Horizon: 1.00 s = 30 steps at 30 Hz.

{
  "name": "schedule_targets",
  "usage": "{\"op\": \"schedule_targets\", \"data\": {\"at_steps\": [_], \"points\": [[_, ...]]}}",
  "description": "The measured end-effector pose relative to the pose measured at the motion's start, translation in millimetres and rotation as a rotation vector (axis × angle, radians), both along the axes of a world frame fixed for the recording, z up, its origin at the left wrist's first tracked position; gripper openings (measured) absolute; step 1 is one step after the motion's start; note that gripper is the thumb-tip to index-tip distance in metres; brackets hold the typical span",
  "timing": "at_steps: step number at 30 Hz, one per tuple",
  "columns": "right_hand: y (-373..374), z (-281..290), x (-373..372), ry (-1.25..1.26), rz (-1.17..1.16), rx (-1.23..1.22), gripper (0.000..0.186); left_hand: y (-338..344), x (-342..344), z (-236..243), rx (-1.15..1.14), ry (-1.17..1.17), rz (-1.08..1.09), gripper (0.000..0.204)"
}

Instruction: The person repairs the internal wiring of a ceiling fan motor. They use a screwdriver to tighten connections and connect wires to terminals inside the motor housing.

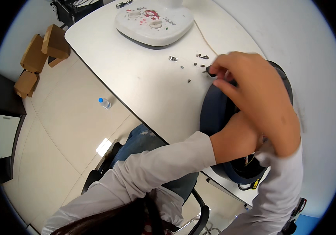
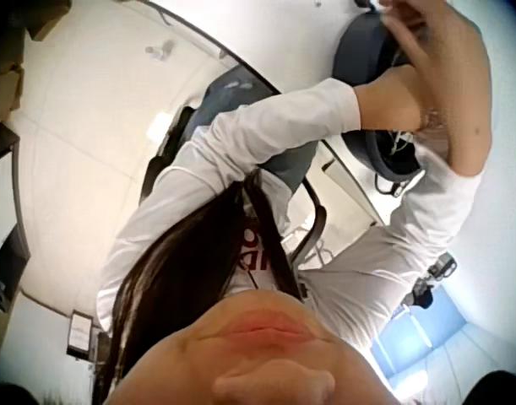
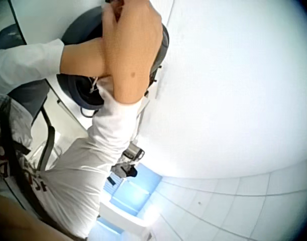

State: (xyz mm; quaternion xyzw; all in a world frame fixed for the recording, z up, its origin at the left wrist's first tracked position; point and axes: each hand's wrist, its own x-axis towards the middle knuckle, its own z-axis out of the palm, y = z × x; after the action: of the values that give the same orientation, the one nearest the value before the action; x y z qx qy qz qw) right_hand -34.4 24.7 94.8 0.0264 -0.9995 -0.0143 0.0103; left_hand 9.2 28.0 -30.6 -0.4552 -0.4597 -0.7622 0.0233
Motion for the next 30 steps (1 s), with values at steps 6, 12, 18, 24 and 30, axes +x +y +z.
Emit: {"op": "schedule_targets", "data": {"at_steps": [6, 12, 18, 24, 30], "points": [[26, -51, -70, -0.303, -0.057, 0.003, 0.008, -23, 10, 17, 0.150, -0.563, -0.369, 0.014], [31, -73, -70, -0.457, -0.174, -0.105, 0.007, 0, 13, 4, -0.155, -0.334, -0.725, 0.043], [27, -78, -68, -0.488, -0.205, -0.169, 0.007, 7, 24, -2, -0.234, -0.111, -0.526, 0.046], [28, -78, -68, -0.475, -0.150, -0.103, 0.006, 4, 17, 4, -0.253, -0.066, -0.504, 0.053], [28, 6, -49, 0.069, -0.083, -0.272, 0.011, -20, -4, 13, -0.285, -0.124, -0.184, 0.012]]}}
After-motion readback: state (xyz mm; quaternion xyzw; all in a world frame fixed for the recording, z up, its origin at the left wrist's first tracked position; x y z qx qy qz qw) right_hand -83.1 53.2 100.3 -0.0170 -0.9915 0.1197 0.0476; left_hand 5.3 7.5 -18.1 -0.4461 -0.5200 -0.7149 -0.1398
